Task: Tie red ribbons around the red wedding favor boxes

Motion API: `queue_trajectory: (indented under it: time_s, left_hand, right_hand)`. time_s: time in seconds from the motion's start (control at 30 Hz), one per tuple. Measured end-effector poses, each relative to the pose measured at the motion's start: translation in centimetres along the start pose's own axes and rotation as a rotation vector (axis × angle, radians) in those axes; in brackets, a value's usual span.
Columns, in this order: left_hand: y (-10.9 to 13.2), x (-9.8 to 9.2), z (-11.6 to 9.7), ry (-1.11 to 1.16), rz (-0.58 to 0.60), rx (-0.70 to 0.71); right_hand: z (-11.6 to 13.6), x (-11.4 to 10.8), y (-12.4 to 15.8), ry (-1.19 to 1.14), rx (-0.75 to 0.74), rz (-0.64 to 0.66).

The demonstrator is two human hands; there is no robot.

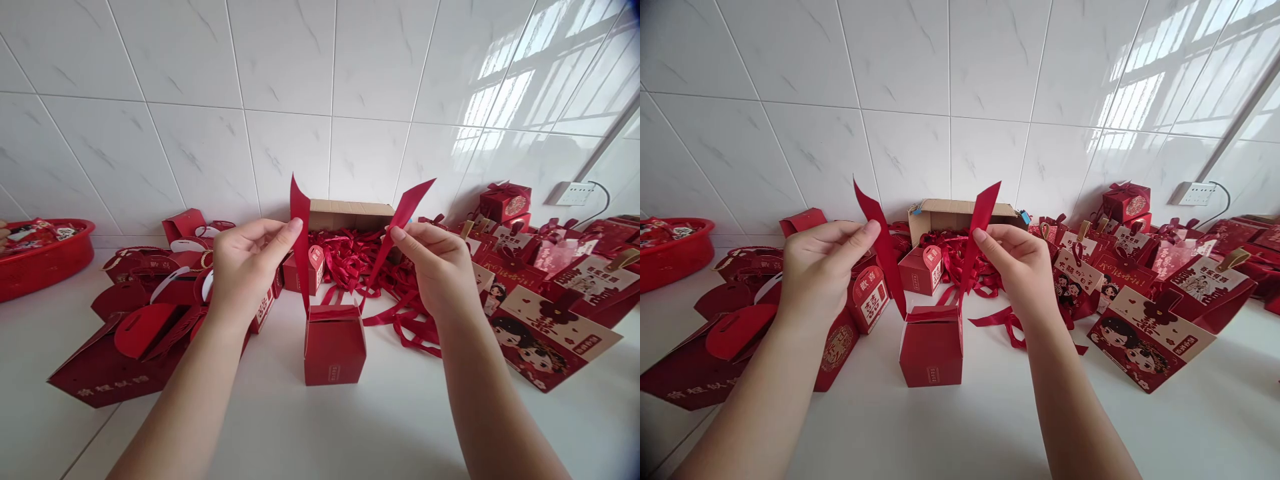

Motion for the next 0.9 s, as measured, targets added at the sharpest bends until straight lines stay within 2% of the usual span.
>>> queue_trajectory:
  time_s: [0.4,0.73,0.8,0.9]
  left_hand:
    - [0.0,0.1,-0.4,-0.009,-0.003,0.055]
    - [0.2,0.2,-0.2,-0.026,0.003,0.036]
    - [0.2,0.4,0.0,-0.031,0.033,0.027]
    - [0.4,1.2,-0.2,-0.045,0.142,0.031]
  right_hand:
    - [0.0,0.1,0.0,0.007,-0.022,0.006]
    - [0.0,0.2,0.2,-0.009,0.006,0.018]
    - [-0.2,0.5,0.2,-0.044,0.039,0.052]
    - [-0.5,1.3,0.4,-0.108,0.09,0.112]
Point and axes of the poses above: each hand's wrist, its own y-axis away from the middle knuckle, its own x-axis out of the palm, z = x × y, the point moved 7 cm from there along -y, towards the middle knuckle, and after that the axes turned 11 degrees about y, right-handed, at the moved point
